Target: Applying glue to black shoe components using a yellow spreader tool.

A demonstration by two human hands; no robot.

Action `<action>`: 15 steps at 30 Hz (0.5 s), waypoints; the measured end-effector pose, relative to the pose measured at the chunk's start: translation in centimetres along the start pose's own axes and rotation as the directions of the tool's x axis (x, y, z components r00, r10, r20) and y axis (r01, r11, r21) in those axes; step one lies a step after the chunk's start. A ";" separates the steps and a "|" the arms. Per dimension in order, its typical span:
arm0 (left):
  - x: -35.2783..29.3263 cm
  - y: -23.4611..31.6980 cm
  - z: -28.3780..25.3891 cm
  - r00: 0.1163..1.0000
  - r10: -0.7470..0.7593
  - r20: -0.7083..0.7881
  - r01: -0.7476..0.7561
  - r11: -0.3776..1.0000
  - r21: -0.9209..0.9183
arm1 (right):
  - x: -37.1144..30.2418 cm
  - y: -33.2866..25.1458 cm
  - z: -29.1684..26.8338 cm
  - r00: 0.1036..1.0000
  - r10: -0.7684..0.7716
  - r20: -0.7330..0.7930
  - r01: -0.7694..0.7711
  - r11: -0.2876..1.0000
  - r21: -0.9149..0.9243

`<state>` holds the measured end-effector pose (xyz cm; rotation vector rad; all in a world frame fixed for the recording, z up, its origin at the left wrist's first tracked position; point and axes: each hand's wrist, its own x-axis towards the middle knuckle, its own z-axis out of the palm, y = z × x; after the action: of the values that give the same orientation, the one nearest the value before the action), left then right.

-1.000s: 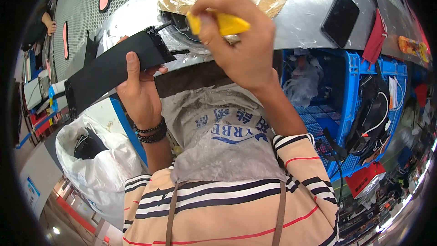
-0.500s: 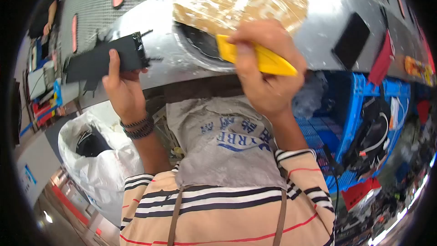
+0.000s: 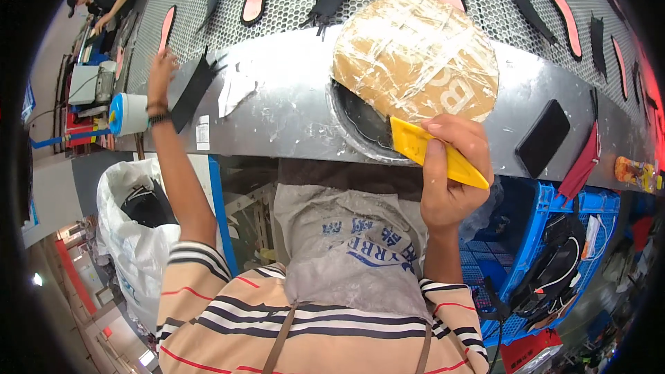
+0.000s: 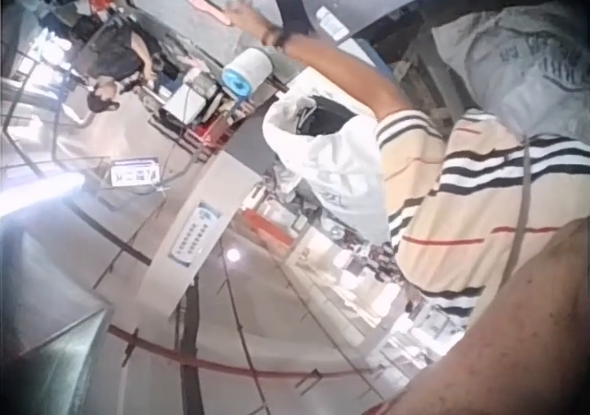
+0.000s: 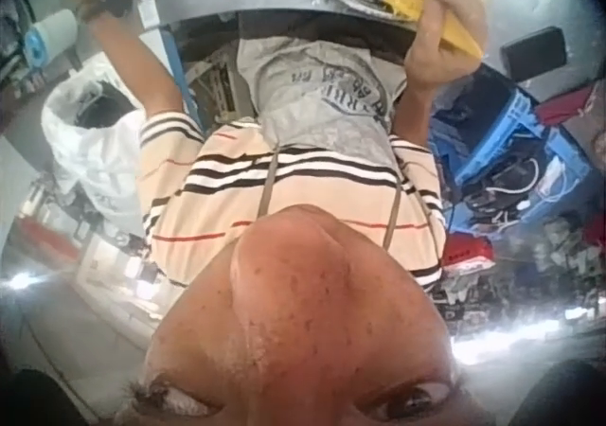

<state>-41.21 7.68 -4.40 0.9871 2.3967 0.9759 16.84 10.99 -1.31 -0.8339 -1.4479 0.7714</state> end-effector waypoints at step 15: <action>-22.9 2.7 1.1 0.879 0.439 0.184 -0.062 0.489 -0.870 | 0.5 -0.9 1.2 0.931 0.132 0.340 -0.084 0.985 -0.151</action>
<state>-23.58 -7.03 -1.61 0.9927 1.1408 1.6432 15.65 10.96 -0.36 -0.9176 -1.7970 0.9491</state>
